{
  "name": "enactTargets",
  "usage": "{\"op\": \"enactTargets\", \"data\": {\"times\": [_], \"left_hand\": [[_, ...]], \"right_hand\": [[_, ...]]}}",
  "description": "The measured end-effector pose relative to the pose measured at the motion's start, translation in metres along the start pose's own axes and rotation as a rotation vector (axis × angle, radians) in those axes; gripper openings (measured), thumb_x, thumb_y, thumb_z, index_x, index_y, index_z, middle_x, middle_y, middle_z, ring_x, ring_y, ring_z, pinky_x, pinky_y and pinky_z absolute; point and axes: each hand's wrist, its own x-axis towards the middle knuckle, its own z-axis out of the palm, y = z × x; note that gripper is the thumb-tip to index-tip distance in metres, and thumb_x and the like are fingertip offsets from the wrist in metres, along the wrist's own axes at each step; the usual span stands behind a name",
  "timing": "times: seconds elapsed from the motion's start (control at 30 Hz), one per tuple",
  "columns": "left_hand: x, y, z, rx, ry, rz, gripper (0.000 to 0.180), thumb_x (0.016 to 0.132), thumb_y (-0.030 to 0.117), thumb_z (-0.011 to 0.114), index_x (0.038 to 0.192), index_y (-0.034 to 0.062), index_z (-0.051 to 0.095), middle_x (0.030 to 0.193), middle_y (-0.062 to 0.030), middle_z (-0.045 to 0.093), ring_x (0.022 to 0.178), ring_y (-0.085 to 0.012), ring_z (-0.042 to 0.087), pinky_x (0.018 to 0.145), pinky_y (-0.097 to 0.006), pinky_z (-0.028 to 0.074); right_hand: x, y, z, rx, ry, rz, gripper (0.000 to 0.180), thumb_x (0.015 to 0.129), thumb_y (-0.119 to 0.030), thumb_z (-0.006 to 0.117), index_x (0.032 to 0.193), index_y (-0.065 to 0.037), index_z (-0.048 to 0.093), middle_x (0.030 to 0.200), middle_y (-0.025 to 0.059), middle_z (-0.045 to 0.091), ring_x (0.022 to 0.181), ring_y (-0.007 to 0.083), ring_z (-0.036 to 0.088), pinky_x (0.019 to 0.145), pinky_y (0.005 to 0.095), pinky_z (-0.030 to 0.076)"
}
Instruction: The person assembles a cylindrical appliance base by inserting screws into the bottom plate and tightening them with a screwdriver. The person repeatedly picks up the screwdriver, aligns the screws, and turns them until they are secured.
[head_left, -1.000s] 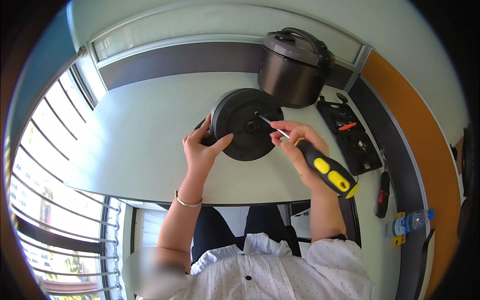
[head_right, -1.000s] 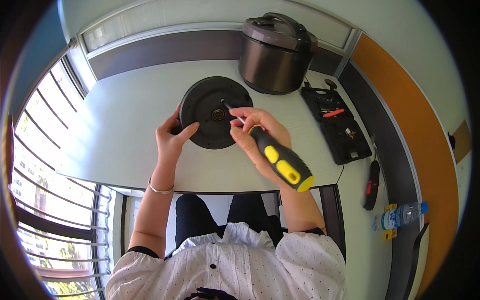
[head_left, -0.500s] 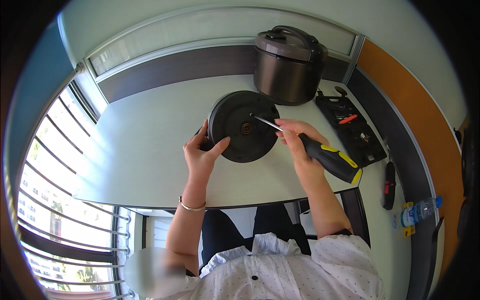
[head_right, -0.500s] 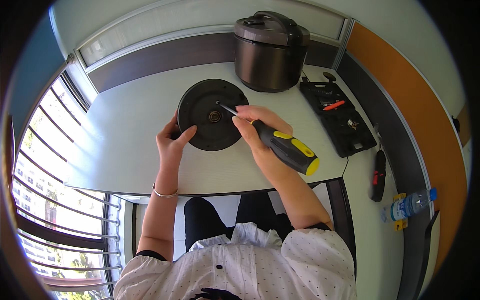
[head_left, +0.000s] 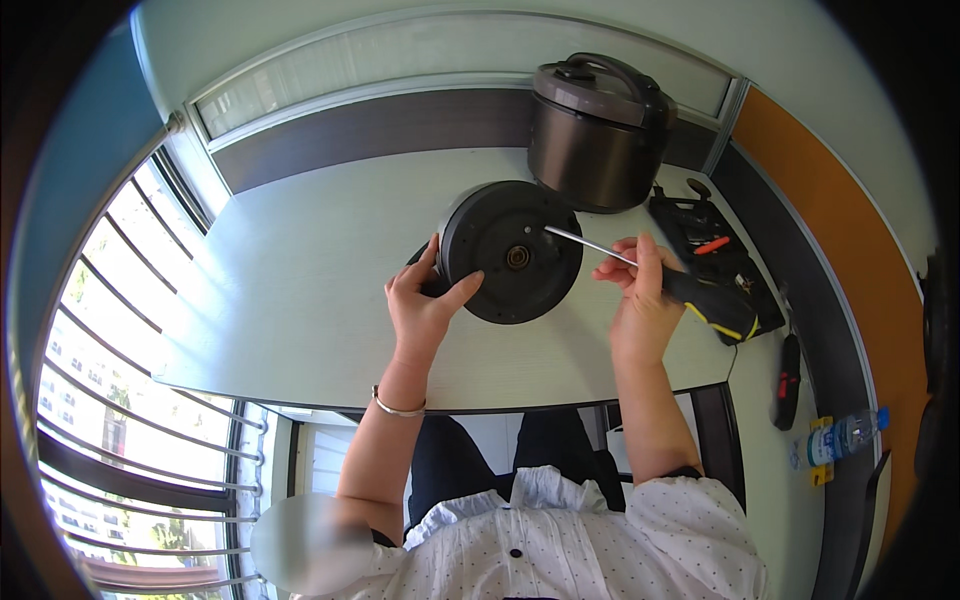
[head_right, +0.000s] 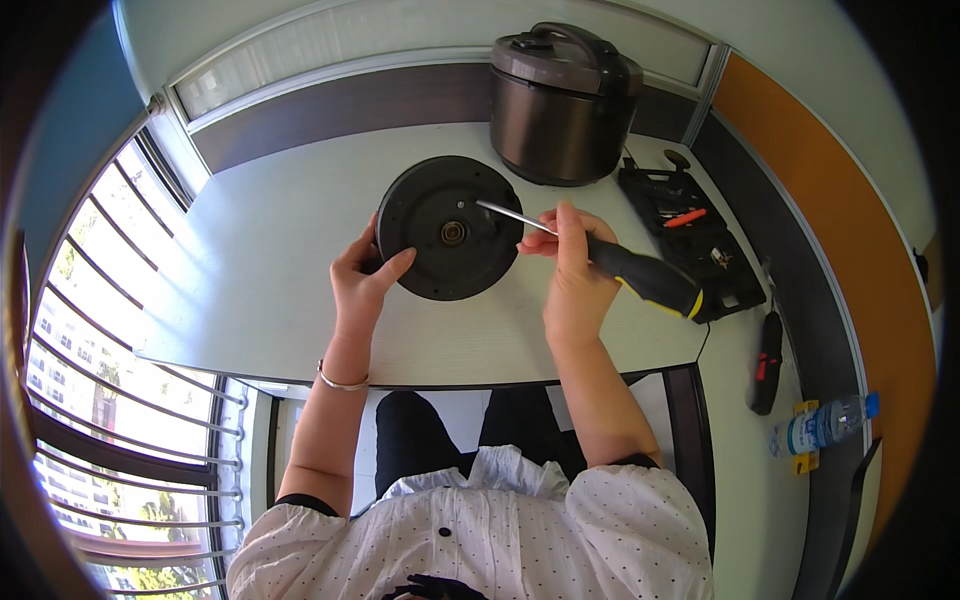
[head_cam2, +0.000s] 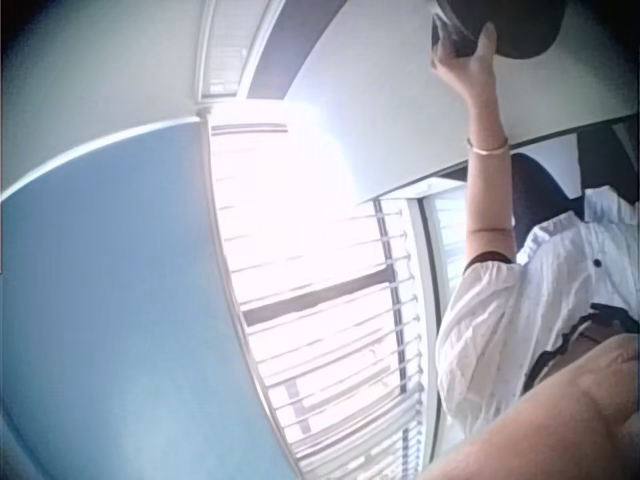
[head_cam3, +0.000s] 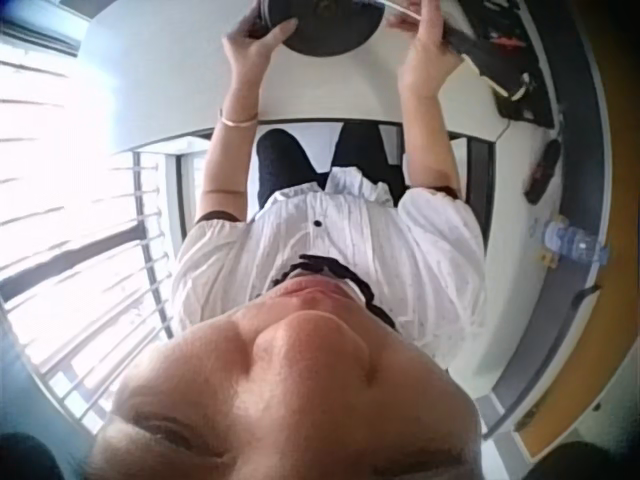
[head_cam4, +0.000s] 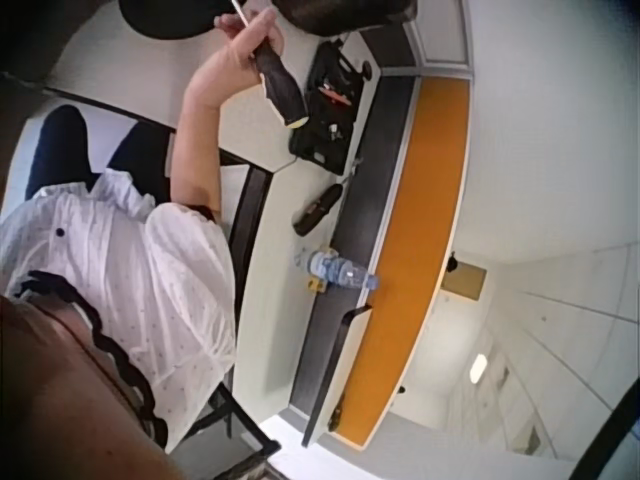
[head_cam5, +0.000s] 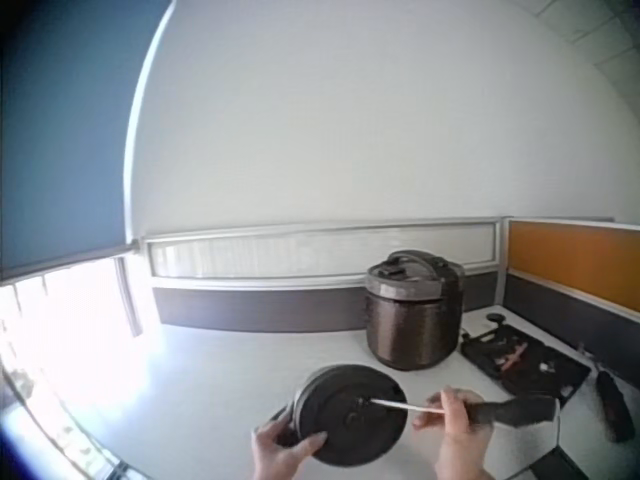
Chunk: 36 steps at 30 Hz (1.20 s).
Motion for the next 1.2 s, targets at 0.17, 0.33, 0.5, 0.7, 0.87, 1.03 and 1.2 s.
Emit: {"op": "enactTargets", "data": {"times": [0.17, 0.33, 0.5, 0.7, 0.87, 1.03, 1.2], "left_hand": [[0.0, 0.006, -0.002, -0.043, -0.007, -0.081, 0.067, 0.064, 0.019, 0.083, 0.12, -0.01, 0.061, 0.061, -0.0001, 0.058, 0.055, -0.0042, 0.047, 0.054, -0.019, 0.039], [0.0, 0.012, -0.004, -0.085, -0.006, -0.162, 0.069, 0.067, 0.018, 0.083, 0.124, -0.0101, 0.057, 0.066, 0.0019, 0.057, 0.058, -0.0033, 0.046, 0.056, -0.018, 0.038], [0.002, 0.013, -0.005, -0.154, -0.006, -0.223, 0.07, 0.07, 0.016, 0.083, 0.128, -0.0094, 0.054, 0.071, 0.0027, 0.057, 0.062, -0.0033, 0.047, 0.059, -0.018, 0.038], [0.002, 0.011, -0.007, -0.175, -0.004, -0.216, 0.07, 0.069, 0.016, 0.084, 0.128, -0.0086, 0.055, 0.071, 0.003, 0.057, 0.062, -0.0034, 0.047, 0.059, -0.018, 0.039], [0.0, 0.019, -0.005, -0.14, -0.002, -0.221, 0.063, 0.071, 0.015, 0.082, 0.126, -0.0048, 0.059, 0.073, 0.0041, 0.056, 0.063, -0.0035, 0.046, 0.06, -0.018, 0.038], [0.0, 0.02, -0.006, -0.11, -0.01, -0.218, 0.06, 0.072, 0.014, 0.08, 0.126, -0.0027, 0.06, 0.071, 0.0057, 0.053, 0.062, -0.0031, 0.043, 0.058, -0.018, 0.035], [0.0, 0.018, -0.007, -0.115, -0.008, -0.208, 0.069, 0.068, 0.015, 0.083, 0.126, -0.0092, 0.056, 0.069, 0.0022, 0.058, 0.06, -0.0034, 0.048, 0.057, -0.017, 0.039]], "right_hand": [[-0.009, -0.003, -0.015, -0.068, -0.147, -0.049, 0.018, 0.093, -0.011, 0.059, 0.08, 0.001, 0.055, 0.095, 0.0142, 0.059, 0.069, 0.0176, 0.063, 0.068, 0.0336, 0.058], [-0.013, -0.018, -0.019, -0.224, -0.257, -0.167, 0.014, 0.088, -0.01, 0.058, 0.081, 0.0, 0.051, 0.1, 0.0125, 0.053, 0.079, 0.0198, 0.061, 0.079, 0.0387, 0.058], [-0.014, -0.023, -0.026, -0.594, -0.44, -0.338, 0.014, 0.081, -0.003, 0.064, 0.076, -0.001, 0.052, 0.083, 0.01, 0.052, 0.07, 0.0178, 0.056, 0.063, 0.0271, 0.047], [-0.011, -0.026, -0.017, -0.55, -0.507, -0.333, 0.011, 0.08, -0.003, 0.069, 0.079, 0.001, 0.059, 0.074, 0.012, 0.061, 0.068, 0.0196, 0.06, 0.062, 0.0269, 0.046], [-0.003, -0.009, -0.013, -0.459, -0.556, -0.312, 0.012, 0.081, -0.005, 0.071, 0.081, 0.001, 0.061, 0.08, 0.014, 0.066, 0.074, 0.0225, 0.065, 0.068, 0.0279, 0.049], [-0.003, -0.002, -0.007, -0.456, -0.55, -0.343, 0.013, 0.081, -0.006, 0.072, 0.081, 0.002, 0.062, 0.081, 0.0146, 0.067, 0.075, 0.023, 0.065, 0.071, 0.0283, 0.05], [-0.006, -0.004, -0.008, -0.482, -0.587, -0.314, 0.012, 0.087, -0.008, 0.064, 0.082, 0.002, 0.061, 0.078, 0.0127, 0.064, 0.08, 0.0231, 0.064, 0.08, 0.0342, 0.05]]}}
